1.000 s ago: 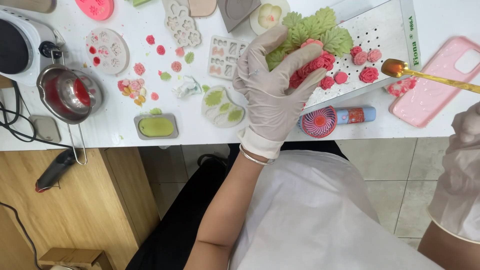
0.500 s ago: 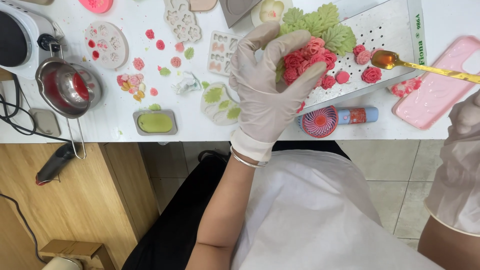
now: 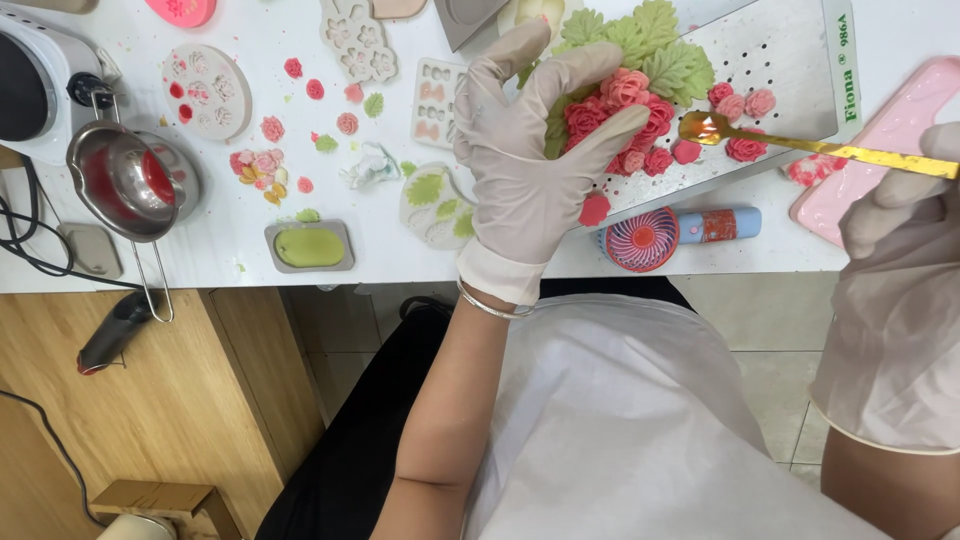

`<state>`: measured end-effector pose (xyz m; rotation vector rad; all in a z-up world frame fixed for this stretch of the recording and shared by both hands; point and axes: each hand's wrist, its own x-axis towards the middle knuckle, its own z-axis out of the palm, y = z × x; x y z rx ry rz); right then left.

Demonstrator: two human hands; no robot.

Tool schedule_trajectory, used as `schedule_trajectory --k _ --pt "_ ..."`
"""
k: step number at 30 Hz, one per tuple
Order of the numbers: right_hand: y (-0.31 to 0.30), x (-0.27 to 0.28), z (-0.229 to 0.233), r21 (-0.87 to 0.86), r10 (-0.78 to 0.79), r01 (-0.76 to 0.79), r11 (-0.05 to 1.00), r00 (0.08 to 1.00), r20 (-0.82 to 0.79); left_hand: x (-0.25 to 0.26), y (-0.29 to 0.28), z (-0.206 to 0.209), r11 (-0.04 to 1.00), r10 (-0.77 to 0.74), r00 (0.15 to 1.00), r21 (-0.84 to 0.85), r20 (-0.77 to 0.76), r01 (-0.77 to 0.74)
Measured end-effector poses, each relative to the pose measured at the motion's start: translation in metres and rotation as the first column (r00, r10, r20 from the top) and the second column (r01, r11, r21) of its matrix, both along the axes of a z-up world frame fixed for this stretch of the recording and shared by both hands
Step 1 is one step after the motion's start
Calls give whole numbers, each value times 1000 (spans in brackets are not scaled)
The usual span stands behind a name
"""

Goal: The recorder uses melted wax and a spoon to attach and arrange wax flower and leaf decorations onto a floral wax candle base.

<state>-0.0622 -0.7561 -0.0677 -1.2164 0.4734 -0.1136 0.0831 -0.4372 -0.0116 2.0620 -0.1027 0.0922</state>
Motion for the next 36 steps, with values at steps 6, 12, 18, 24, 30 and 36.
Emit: schedule_trajectory --k 6,12,18,24,30,36 --pt "59 30 52 53 -105 110 993 991 -77 -1 0 -4 984 -48 993 -173 -110 29" --pt "57 21 43 -39 -77 75 996 996 -51 1 0 -5 987 -45 991 -158 -125 25" --pt "60 29 48 -53 -73 70 996 996 -48 2 1 -2 990 -39 991 -143 -125 21" --pt "72 27 60 -157 -47 35 987 996 -71 3 1 0 994 -34 993 -103 -113 22" --pt "82 16 66 -233 -43 27 972 997 -64 0 0 -8 991 -50 991 -130 -123 33" --pt "78 25 71 -218 -57 34 975 993 -100 -3 -5 -6 989 -11 994 -148 -107 -5"
